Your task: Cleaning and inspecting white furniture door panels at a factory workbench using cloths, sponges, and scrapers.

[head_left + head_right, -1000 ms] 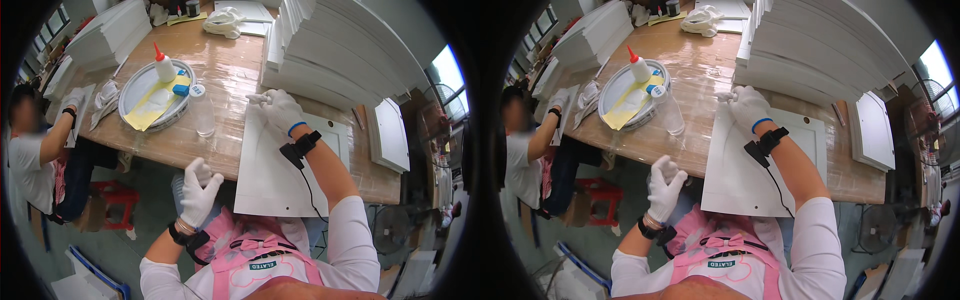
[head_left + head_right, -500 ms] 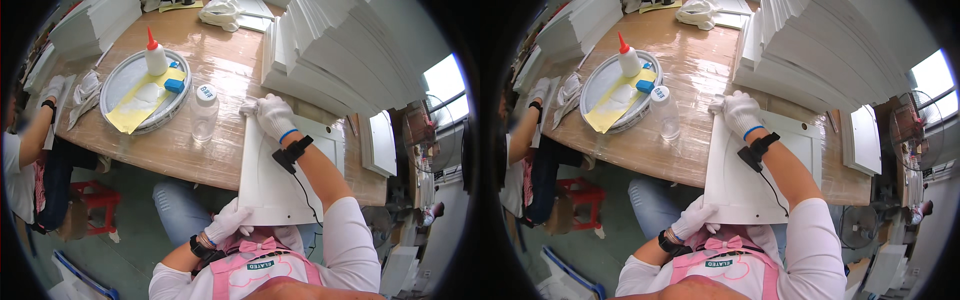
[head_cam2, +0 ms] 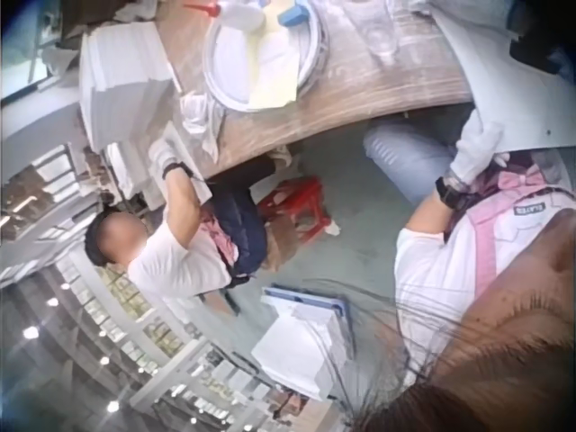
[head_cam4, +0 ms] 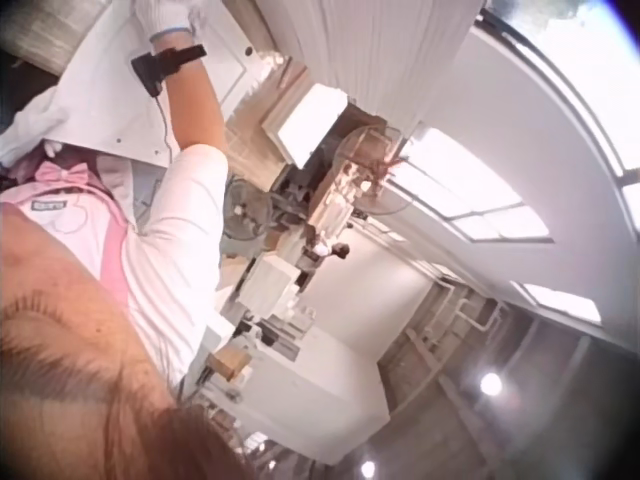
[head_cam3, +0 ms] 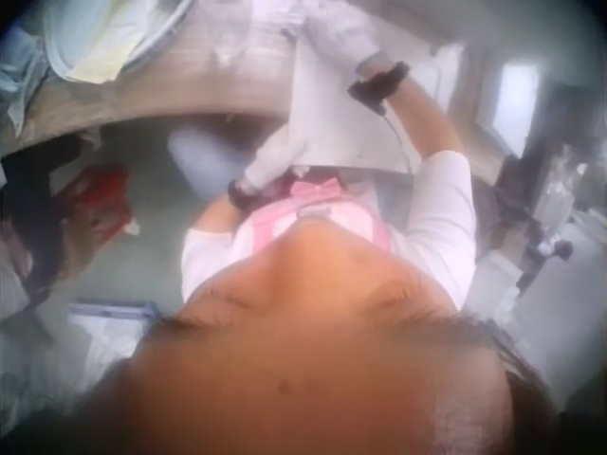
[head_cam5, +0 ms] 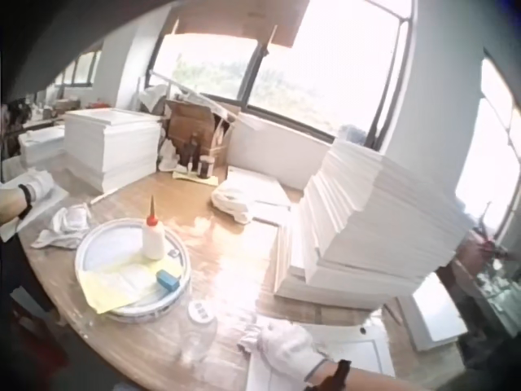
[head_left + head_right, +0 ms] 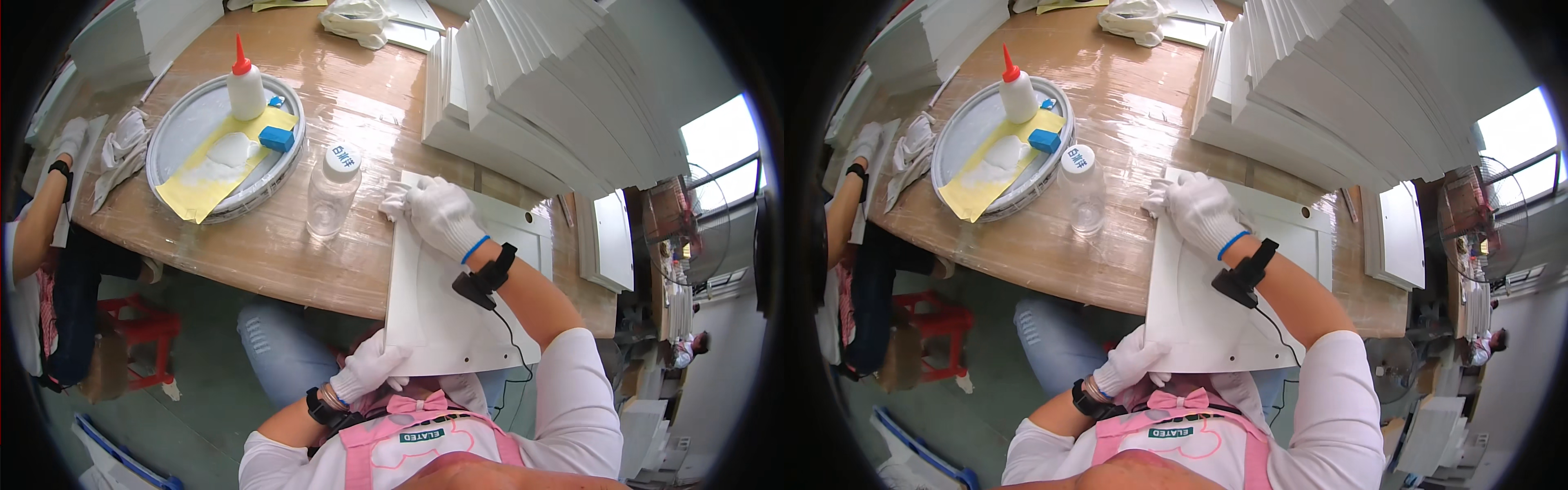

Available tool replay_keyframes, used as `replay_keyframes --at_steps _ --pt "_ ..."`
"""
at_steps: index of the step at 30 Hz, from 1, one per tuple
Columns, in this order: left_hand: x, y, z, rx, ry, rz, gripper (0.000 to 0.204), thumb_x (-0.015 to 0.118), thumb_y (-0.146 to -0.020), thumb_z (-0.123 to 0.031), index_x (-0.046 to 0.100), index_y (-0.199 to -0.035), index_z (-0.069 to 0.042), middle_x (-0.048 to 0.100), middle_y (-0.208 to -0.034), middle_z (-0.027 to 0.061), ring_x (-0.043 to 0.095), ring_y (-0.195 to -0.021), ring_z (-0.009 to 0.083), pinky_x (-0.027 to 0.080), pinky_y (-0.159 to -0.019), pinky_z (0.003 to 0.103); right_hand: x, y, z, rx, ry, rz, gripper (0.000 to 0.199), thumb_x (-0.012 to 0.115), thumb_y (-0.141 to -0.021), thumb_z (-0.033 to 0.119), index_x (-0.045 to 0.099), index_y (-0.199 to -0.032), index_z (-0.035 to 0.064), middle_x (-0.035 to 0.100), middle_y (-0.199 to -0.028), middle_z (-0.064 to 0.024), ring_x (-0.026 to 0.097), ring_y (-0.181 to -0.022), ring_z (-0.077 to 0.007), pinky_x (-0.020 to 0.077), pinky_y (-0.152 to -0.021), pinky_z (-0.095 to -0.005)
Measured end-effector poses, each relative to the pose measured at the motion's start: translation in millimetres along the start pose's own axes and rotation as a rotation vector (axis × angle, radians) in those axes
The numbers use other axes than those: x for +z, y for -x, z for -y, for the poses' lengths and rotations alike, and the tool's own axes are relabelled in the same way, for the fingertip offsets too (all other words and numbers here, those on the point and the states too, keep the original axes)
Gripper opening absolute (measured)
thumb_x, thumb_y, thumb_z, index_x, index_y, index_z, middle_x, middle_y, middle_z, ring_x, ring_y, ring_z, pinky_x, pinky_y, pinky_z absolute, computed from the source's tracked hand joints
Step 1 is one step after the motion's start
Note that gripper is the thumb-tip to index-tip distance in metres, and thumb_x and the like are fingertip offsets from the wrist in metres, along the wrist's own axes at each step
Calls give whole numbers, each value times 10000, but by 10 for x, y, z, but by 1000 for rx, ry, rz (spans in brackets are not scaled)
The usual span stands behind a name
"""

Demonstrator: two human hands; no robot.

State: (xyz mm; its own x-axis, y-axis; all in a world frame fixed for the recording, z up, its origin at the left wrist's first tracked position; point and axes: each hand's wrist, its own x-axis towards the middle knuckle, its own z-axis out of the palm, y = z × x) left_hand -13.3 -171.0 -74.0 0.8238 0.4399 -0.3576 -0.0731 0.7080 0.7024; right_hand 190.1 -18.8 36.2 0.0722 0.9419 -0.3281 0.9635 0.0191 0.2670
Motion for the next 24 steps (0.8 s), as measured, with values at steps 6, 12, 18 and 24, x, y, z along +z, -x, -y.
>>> replay_keyframes --at_steps 6,12,18,24 --pt "-3 -6 27 -12 -19 11 359 545 -987 -249 473 -1229 6 630 -809 76 628 -580 111 568 -488 247 267 -215 -168 -115 -91 -356 148 584 -882 190 704 -874 104 652 -1002 -129 635 -987 -303 531 -836 -384" --pt "29 -16 15 -1 -9 15 341 531 -988 -220 471 -1230 13 630 -805 80 628 -578 114 563 -486 248 57 -411 -270 53 -72 -205 187 564 -896 180 694 -1014 117 627 -1159 -73 587 -1134 -245 497 -930 -350" --pt "-5 -9 26 -3 -6 -6 335 525 -989 -203 468 -1233 20 632 -810 87 630 -577 123 569 -492 261 217 -16 24 -97 -96 -135 198 579 -896 205 684 -1044 125 617 -1148 -89 608 -1089 -263 519 -908 -344" --pt "17 -39 7 -5 -40 16 349 517 -992 -202 457 -1249 26 637 -827 98 633 -581 126 572 -500 264 223 -391 -204 66 -121 -362 164 578 -891 220 691 -898 100 647 -997 -123 631 -994 -294 532 -823 -403"
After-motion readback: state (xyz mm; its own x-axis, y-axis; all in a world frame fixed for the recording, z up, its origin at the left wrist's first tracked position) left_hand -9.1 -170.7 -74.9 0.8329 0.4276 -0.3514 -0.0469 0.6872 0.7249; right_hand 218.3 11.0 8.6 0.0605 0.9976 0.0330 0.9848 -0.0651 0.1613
